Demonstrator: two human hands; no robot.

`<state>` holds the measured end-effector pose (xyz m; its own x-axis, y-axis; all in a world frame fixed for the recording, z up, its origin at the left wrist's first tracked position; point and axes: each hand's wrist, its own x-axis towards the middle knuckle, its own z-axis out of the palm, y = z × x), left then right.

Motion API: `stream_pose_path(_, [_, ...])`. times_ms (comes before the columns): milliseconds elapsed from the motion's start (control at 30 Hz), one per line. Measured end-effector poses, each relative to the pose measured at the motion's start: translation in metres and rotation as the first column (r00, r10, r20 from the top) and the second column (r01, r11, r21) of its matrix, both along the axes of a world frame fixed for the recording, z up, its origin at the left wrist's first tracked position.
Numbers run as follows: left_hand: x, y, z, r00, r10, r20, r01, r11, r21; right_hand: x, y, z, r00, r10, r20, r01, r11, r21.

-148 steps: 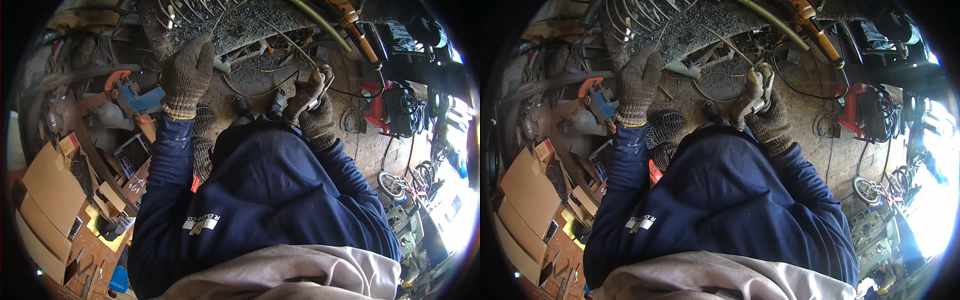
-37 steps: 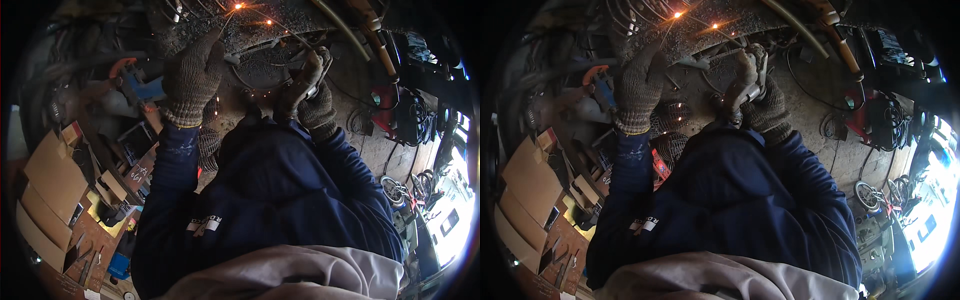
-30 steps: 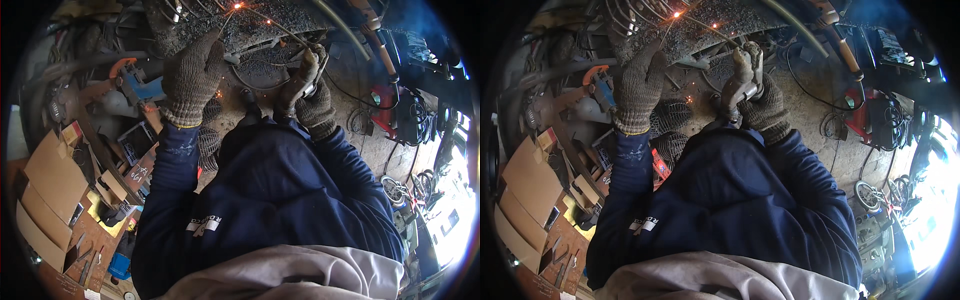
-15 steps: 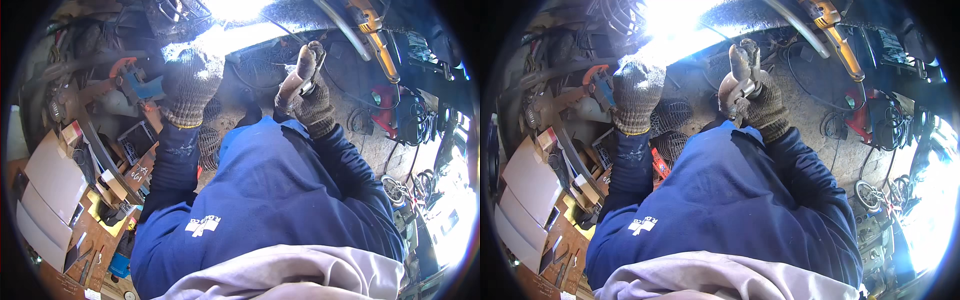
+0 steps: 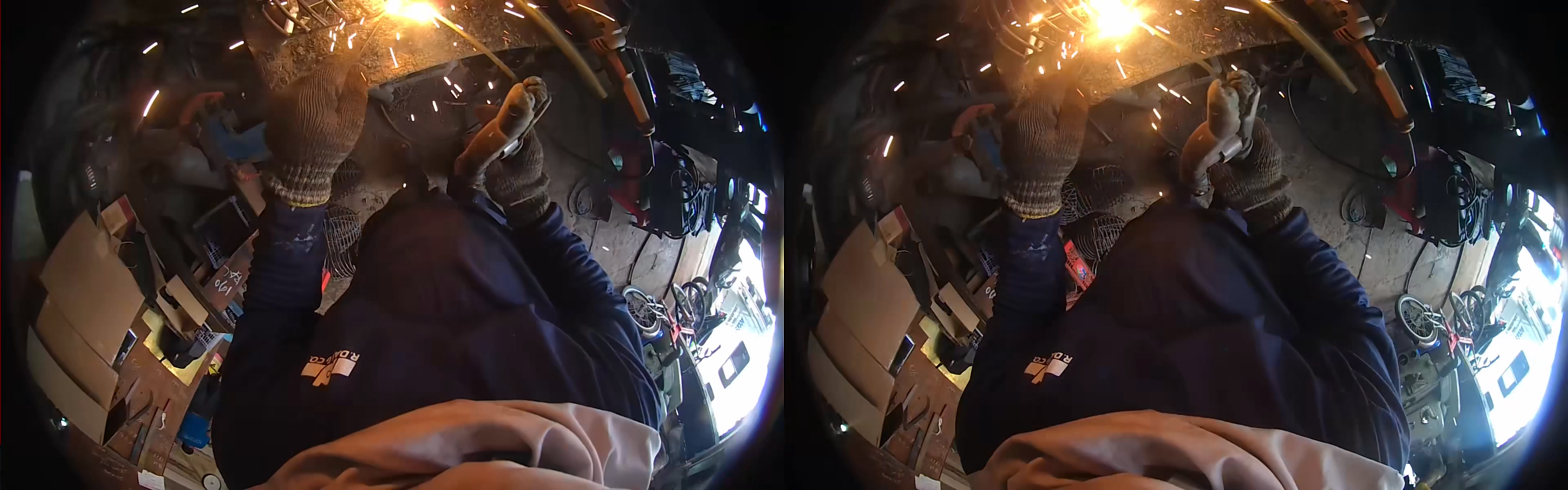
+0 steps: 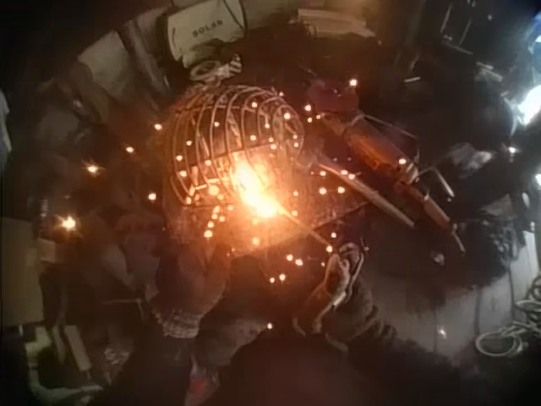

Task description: The person is using a welding torch to join metal rods into a spherical cage-like frame while wearing protective gloves.

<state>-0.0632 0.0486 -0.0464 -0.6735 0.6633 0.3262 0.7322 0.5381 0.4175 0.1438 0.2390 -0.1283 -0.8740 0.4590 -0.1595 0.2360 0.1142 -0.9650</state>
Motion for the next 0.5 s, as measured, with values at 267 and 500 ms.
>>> stream_pose_path(267, [-0.003,0.004,-0.007,0.998,-0.062,-0.029,0.065,0.991,0.115,-0.002,0.001,0.013,0.995,0.099,-0.005,-0.099,0.994,0.055])
stream_pose_path(500, [-0.001,0.006,-0.012,0.996,-0.039,-0.08,0.046,0.996,0.08,-0.004,0.002,0.008,0.995,0.051,0.091,-0.06,0.993,0.101])
